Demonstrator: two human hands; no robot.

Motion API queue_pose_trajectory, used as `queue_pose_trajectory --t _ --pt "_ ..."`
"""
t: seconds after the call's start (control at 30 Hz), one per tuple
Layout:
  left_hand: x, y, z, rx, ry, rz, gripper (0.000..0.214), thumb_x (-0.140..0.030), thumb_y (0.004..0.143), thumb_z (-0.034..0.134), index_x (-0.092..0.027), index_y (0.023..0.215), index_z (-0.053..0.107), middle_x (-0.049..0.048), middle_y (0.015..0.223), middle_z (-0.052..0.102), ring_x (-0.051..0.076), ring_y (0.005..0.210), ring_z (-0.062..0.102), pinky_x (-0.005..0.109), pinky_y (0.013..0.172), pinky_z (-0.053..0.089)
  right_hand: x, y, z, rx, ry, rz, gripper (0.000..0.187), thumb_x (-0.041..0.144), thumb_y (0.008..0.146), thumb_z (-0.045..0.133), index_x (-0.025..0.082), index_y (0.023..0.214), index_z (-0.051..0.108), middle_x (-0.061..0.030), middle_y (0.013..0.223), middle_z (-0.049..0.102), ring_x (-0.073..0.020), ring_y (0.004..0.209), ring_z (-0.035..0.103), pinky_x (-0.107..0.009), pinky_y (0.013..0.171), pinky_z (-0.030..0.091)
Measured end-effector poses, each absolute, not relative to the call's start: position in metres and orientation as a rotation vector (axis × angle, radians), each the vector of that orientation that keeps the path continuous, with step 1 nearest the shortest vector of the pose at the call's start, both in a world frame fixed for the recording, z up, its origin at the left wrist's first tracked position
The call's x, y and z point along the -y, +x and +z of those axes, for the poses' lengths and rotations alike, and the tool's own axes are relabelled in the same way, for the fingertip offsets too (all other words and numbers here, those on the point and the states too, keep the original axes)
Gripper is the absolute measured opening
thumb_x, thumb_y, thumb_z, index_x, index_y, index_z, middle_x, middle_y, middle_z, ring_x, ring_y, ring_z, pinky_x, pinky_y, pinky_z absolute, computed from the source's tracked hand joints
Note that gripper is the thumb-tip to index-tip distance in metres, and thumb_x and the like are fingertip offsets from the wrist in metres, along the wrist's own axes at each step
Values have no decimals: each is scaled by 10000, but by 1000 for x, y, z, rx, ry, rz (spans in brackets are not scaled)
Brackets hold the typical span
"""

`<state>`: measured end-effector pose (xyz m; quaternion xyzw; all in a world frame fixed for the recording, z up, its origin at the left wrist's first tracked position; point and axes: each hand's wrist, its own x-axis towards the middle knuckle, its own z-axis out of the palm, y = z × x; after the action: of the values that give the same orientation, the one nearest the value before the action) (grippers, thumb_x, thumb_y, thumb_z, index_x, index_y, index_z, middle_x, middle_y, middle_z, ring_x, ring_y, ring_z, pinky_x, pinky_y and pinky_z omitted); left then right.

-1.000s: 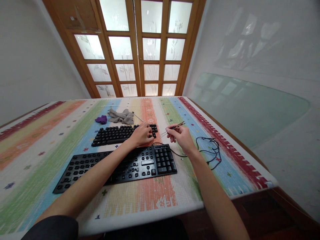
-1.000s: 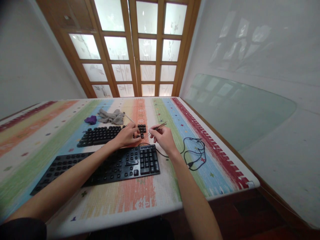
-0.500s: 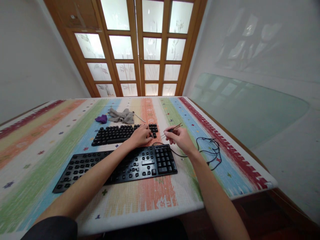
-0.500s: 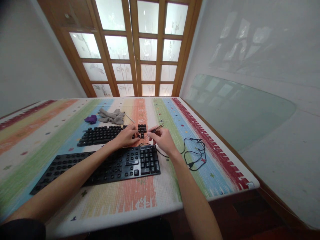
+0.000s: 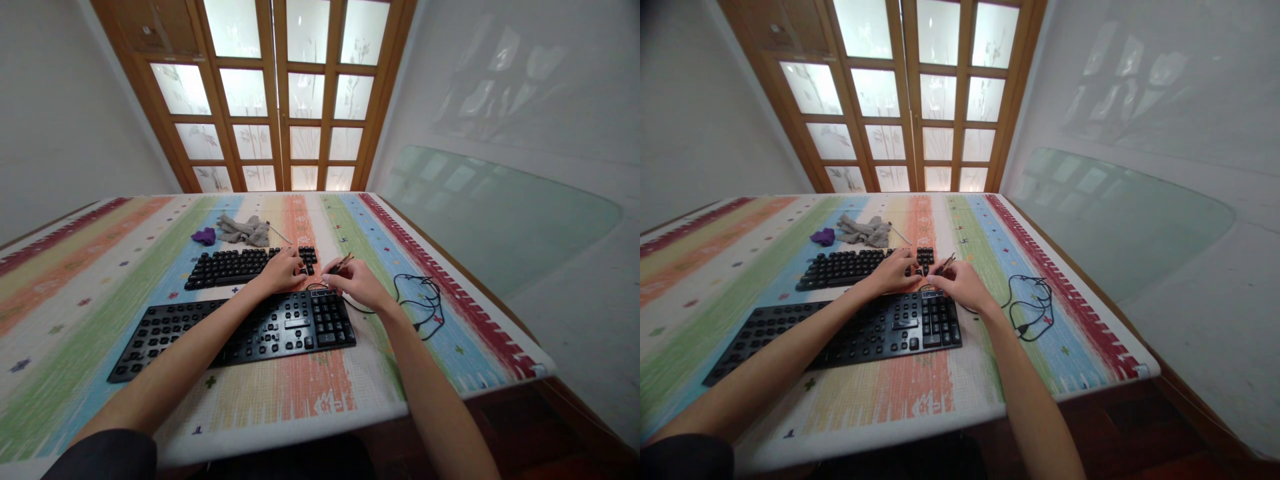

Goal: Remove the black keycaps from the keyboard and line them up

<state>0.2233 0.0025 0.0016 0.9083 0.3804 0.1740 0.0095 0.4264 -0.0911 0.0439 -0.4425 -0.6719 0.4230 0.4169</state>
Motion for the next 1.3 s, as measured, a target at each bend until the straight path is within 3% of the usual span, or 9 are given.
queue_pose_trajectory --t 0.17,0.57,0.87,1.0,1.13,1.3 --pt "-4 223 1 -1185 2819 538 147 -299 809 680 -157 773 695 85 929 591 254 967 550 387 894 471 95 427 44 1885 -1068 1218 216 351 791 689 136 809 679 4 614 621 -106 517 565 -211 479 449" --pt "-4 219 2 -1176 2831 541 190 -306 788 743 -159 892 684 86 977 586 261 1021 538 391 929 458 104 417 46 2263 -919 1411 224 357 805 694 134 797 713 -9 638 664 -95 489 593 -183 464 441" --pt "61 205 14 -1108 2786 639 170 -243 940 524 -172 924 676 86 975 617 227 951 540 374 882 477 109 409 41 2092 -930 1650 238 370 791 719 136 808 680 20 547 646 -91 421 591 -187 455 500" --pt "107 191 10 -1072 2683 582 177 -233 935 524 -188 910 694 90 1005 646 234 970 565 394 894 493 111 406 41 2004 -946 1714 316 436 759 746 136 788 652 17 556 651 -98 419 598 -209 466 529" --pt "143 178 -1 -1104 2631 587 238 -257 938 537 -204 1137 656 99 1204 645 250 1096 575 425 982 479 117 406 33 1902 -983 1765 392 502 725 759 141 809 631 4 583 654 -123 447 621 -244 487 544" --pt "172 175 -15 -1194 2642 623 366 -244 901 582 -211 1266 588 118 1380 575 293 1233 547 492 1040 445 139 407 17 1919 -1099 1517 340 487 842 642 159 927 628 -20 671 674 -143 534 635 -259 525 524"
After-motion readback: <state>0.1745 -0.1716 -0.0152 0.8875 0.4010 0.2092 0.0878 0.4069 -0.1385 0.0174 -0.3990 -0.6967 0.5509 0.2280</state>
